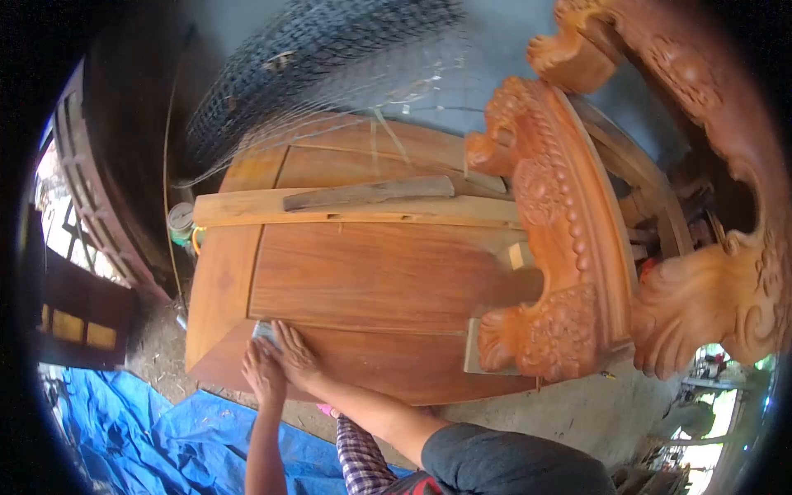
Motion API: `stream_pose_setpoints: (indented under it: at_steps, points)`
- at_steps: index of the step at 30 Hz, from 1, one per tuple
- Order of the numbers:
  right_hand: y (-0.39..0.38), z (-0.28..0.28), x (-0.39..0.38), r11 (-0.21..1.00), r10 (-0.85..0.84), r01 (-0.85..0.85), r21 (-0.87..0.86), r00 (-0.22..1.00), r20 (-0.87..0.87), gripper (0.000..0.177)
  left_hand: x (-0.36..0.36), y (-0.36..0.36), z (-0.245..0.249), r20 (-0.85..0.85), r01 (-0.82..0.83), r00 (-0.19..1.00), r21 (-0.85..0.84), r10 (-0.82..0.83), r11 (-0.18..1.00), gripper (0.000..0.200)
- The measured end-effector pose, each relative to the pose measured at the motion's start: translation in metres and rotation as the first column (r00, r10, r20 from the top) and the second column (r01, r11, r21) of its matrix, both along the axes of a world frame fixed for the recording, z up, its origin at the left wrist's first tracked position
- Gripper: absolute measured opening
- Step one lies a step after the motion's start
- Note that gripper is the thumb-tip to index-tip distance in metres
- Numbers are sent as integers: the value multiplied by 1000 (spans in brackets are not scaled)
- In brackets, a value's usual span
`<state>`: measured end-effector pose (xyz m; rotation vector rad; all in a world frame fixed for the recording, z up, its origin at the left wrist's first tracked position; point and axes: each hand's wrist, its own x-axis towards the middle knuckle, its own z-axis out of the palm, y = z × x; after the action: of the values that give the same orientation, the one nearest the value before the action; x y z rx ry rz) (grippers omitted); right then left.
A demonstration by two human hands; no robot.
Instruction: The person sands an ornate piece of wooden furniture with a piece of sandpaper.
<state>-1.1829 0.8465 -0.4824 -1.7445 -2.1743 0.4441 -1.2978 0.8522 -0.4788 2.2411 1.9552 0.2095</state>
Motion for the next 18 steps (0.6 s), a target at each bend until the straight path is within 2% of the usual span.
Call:
stream_pose_setpoints:
  at_steps: [3,5,6,7,8,10,12,14,16,18]
  points:
    - [-52,12,67,990,-126,129,-51,990,56,63,70,-37,-8,34,119,992,7,-119,993,50]
    - [-95,9,111,970,-237,240,-24,967,92,65,125,-69,0,44,228,973,18,-228,974,51]
    - [-116,10,133,955,-292,295,-30,954,70,66,152,-84,6,86,256,964,-34,-252,966,51]
    - [-139,10,154,935,-351,353,-30,935,48,67,175,-99,6,93,319,944,-7,-317,948,51]
    - [-162,7,177,924,-371,380,-40,918,143,70,196,-115,2,126,403,908,3,-400,915,51]
    - [-204,-9,209,880,-465,474,-35,874,137,71,229,-144,5,152,520,839,55,-522,852,52]
    - [-235,-6,229,848,-521,528,-35,845,120,73,253,-172,13,238,600,784,-54,-573,798,54]
    - [-257,5,234,808,-455,519,-278,850,264,77,257,-197,22,222,609,783,-83,-581,789,55]
    - [-277,7,239,851,-418,469,-234,877,238,81,261,-213,43,182,614,788,-144,-589,776,55]
    - [-282,8,248,896,-351,395,-202,910,221,84,265,-217,42,192,599,797,-126,-573,791,57]
